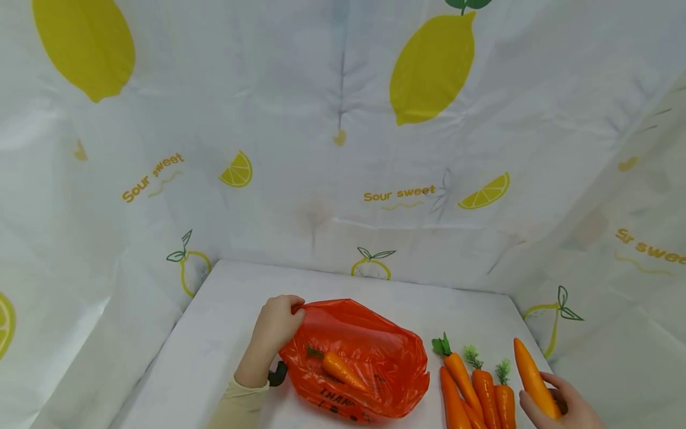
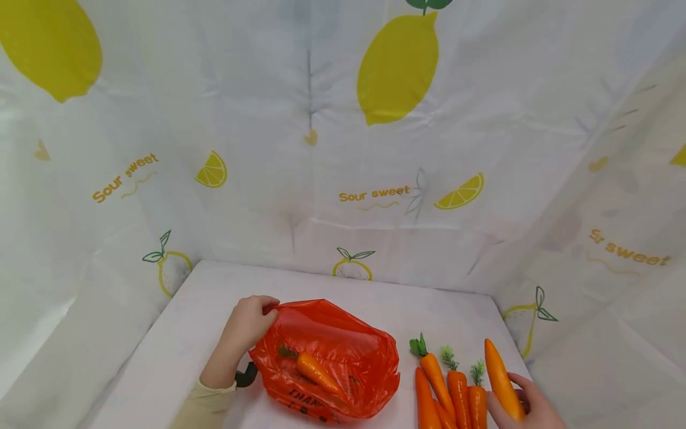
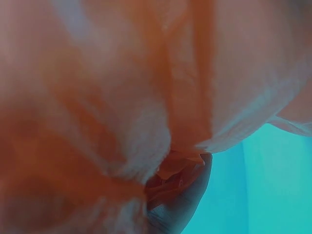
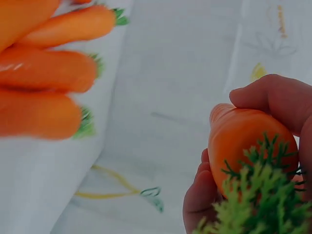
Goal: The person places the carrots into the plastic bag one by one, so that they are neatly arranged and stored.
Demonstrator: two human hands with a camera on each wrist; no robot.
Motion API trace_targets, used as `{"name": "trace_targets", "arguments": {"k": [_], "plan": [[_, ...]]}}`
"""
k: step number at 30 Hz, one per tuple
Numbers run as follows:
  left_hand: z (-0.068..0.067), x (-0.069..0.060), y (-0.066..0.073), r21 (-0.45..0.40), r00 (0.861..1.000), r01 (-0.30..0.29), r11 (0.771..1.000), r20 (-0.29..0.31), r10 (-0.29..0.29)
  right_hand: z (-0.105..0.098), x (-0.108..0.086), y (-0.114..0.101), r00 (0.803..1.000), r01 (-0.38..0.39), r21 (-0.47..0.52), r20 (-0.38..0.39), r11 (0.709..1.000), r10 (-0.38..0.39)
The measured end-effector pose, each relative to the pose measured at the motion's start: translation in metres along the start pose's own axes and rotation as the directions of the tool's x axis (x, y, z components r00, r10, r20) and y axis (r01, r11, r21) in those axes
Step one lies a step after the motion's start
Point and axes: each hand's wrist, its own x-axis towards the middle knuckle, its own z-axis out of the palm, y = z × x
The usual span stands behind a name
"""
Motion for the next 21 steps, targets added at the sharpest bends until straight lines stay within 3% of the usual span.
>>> {"name": "trace_targets", "arguments": {"k": [3,6,11,16,21], "plan": [[0.0,-0.001,-0.001,0.001,1.0,0.002,1.0,0.001,-0.002,-0.01,-0.011,-0.029,0.996,0.072,-0.018,0.063,0.997,-0.071],[0.001,-0.001,0.0,-0.004,1.0,0.009,1.0,-0.002,-0.009,-0.007,-0.024,-0.059,0.991,0.131,-0.019,0.027,0.991,-0.13],[0.001,-0.001,0.001,-0.01,1.0,0.007,1.0,-0.002,-0.007,0.012,-0.043,-0.101,0.975,0.213,0.029,-0.068,0.977,-0.21],[0.001,-0.001,0.001,-0.006,1.0,0.001,1.0,-0.011,-0.001,0.031,-0.054,-0.139,0.958,0.285,0.09,-0.014,0.954,-0.285],[0.001,0.0,-0.001,-0.005,1.0,-0.004,1.0,-0.018,0.004,0.05,-0.064,-0.17,0.924,0.374,0.163,0.018,0.913,-0.382]]}}
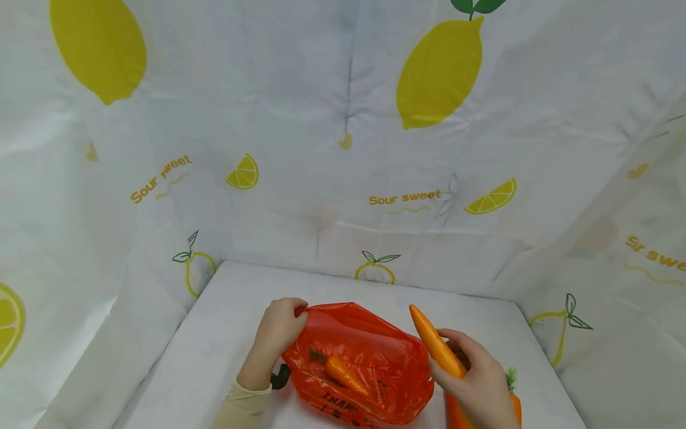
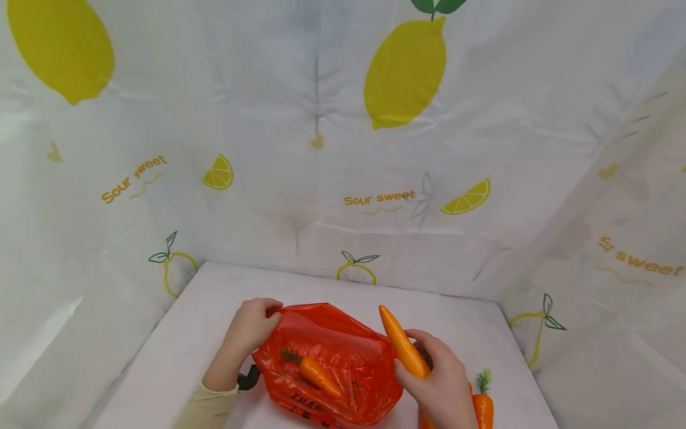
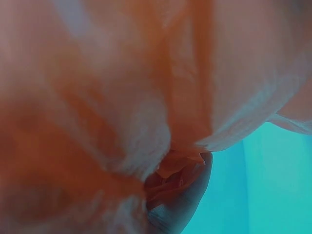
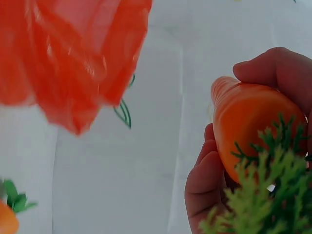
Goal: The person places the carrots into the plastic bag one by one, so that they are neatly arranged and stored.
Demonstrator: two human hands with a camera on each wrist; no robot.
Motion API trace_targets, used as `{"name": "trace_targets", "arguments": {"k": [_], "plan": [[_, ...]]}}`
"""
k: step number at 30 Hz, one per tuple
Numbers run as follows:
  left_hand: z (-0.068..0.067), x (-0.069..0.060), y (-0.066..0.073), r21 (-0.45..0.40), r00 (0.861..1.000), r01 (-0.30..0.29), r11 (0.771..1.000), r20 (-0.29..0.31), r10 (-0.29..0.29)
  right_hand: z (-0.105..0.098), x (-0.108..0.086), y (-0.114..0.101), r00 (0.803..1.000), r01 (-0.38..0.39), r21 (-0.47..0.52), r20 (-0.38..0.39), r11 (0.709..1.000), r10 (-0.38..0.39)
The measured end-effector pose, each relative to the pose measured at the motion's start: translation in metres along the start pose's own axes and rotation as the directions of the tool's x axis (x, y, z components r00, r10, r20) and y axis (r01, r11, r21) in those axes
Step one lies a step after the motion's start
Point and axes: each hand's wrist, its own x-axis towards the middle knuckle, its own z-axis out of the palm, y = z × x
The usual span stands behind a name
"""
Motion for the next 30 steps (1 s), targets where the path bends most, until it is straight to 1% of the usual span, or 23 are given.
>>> {"name": "trace_targets", "arguments": {"k": [2,6,11,16,20,23,25,30], "plan": [[0.0,0.0,0.0,0.002,1.0,-0.001,1.0,0.0,0.001,0.008,0.0,-0.009,0.999,0.039,0.028,0.013,0.999,-0.039],[0.0,0.0,0.0,0.003,1.0,0.002,1.0,-0.004,-0.002,0.023,0.002,-0.027,0.995,0.091,0.077,0.036,0.993,-0.094],[-0.001,0.0,0.0,0.008,1.0,0.0,1.0,-0.01,0.0,0.046,0.005,-0.038,0.984,0.141,0.145,0.092,0.979,-0.155],[0.0,0.001,0.0,0.008,1.0,0.002,1.0,-0.005,-0.002,0.069,0.008,-0.039,0.962,0.194,0.157,0.164,0.968,-0.219],[-0.001,0.0,0.001,0.007,1.0,-0.005,1.0,0.0,0.005,0.084,0.01,-0.037,0.937,0.227,0.165,0.23,0.96,-0.261],[-0.002,0.0,0.002,0.01,1.0,-0.003,1.0,-0.001,0.003,0.094,0.013,-0.035,0.918,0.242,0.166,0.279,0.956,-0.281],[-0.002,0.0,0.001,0.014,1.0,0.0,1.0,0.0,0.0,0.101,0.015,-0.033,0.907,0.257,0.166,0.298,0.952,-0.297],[-0.001,0.0,0.0,0.019,1.0,-0.012,1.0,-0.002,0.012,0.115,0.019,-0.027,0.891,0.257,0.164,0.341,0.952,-0.3]]}}
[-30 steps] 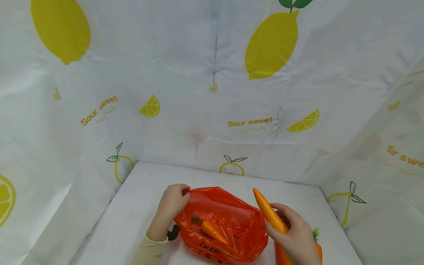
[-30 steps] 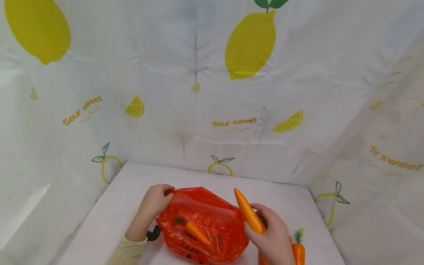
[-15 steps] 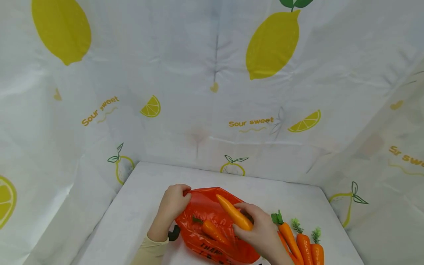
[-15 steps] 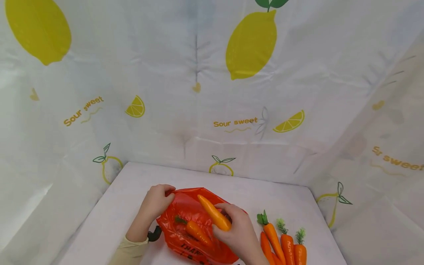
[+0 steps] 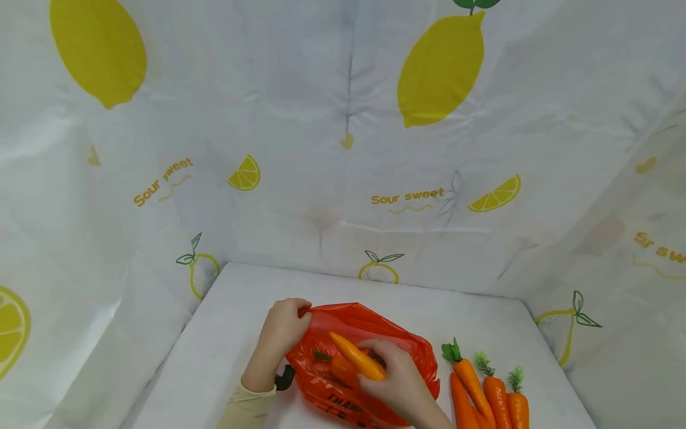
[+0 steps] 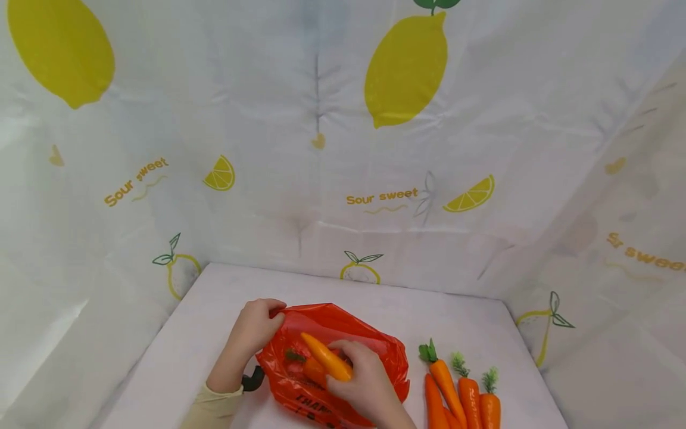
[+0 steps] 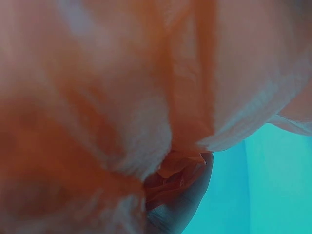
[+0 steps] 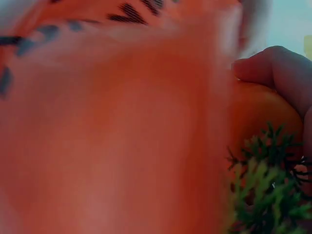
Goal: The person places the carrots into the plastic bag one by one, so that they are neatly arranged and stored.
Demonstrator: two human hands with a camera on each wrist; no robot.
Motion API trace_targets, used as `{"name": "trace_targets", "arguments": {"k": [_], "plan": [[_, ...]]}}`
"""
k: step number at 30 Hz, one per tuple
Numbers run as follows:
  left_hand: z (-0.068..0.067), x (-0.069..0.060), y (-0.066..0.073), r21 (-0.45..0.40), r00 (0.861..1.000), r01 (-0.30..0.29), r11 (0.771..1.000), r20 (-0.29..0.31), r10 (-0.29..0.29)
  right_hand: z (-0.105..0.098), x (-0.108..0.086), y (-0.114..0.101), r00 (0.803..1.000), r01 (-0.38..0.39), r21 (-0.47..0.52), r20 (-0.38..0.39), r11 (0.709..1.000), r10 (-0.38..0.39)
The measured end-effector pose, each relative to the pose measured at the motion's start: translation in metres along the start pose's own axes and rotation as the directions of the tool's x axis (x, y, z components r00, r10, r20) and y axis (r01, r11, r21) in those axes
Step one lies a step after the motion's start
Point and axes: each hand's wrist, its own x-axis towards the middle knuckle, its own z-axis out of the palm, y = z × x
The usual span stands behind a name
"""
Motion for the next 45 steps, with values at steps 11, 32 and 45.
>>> {"name": "trace_targets", "arguments": {"k": [11,32,45], "plan": [[0.004,-0.002,-0.001,-0.018,1.0,0.002,1.0,-0.007,-0.002,0.02,0.012,0.02,0.997,0.003,-0.018,0.075,1.0,-0.002],[0.002,-0.001,0.0,0.005,1.0,0.015,1.0,0.0,-0.015,0.048,0.017,0.031,0.993,-0.056,-0.06,0.096,0.997,0.062],[0.003,0.001,0.0,0.011,1.0,0.019,1.0,0.003,-0.019,0.053,0.014,0.023,0.992,-0.088,-0.121,0.08,0.989,0.098]]}}
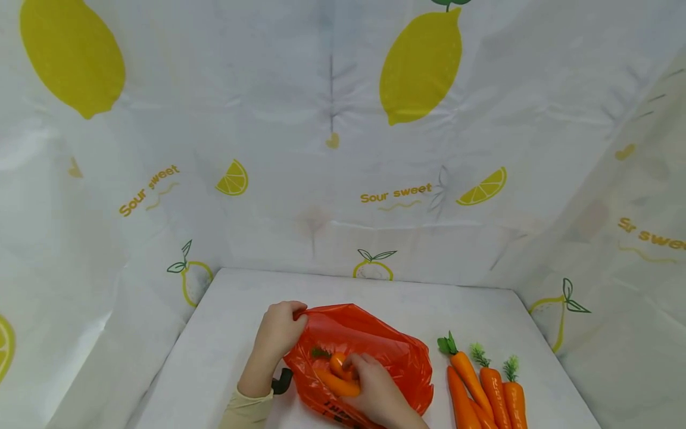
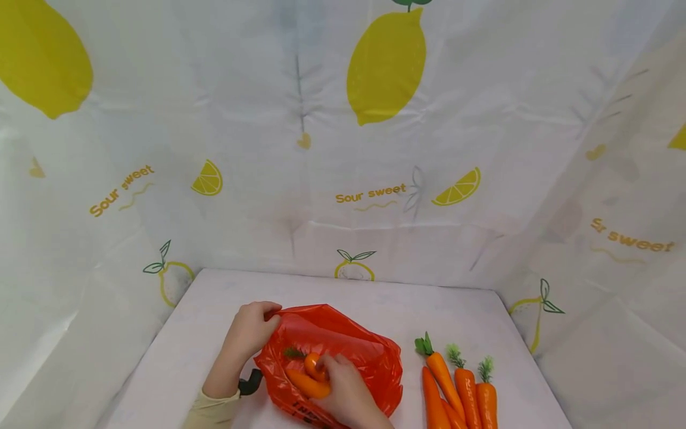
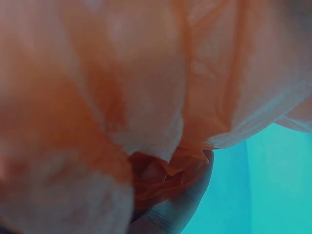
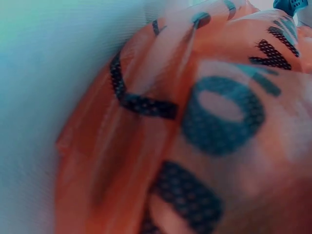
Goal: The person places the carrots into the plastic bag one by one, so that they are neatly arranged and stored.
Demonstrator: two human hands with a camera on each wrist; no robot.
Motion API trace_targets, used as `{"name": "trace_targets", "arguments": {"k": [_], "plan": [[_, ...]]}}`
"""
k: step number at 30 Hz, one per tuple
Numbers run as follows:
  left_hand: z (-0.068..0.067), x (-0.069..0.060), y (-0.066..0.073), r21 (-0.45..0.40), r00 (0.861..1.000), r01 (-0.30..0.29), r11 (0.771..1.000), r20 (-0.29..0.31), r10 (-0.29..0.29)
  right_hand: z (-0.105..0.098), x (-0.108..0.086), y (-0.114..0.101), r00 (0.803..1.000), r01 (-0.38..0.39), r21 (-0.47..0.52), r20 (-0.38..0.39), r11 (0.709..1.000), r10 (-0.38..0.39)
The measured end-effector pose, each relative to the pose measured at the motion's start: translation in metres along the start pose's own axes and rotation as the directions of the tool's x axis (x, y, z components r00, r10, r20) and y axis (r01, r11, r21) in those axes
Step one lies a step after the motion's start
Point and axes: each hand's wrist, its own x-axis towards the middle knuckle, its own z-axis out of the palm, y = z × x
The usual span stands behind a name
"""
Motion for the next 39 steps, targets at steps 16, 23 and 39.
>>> {"name": "trace_targets", "arguments": {"k": [16,23,39], "plan": [[-0.006,-0.001,0.003,-0.029,1.0,-0.004,1.0,0.002,0.004,-0.059,-0.044,-0.021,0.938,0.062,0.014,-0.341,0.998,-0.053],[-0.007,-0.002,0.003,-0.031,1.0,0.003,1.0,0.014,-0.003,-0.101,-0.069,-0.004,0.857,-0.069,0.056,-0.507,0.996,0.088],[-0.007,-0.002,0.003,-0.024,1.0,0.013,1.0,0.006,-0.013,-0.148,-0.101,0.07,0.718,-0.342,0.113,-0.609,0.933,0.337]]}}
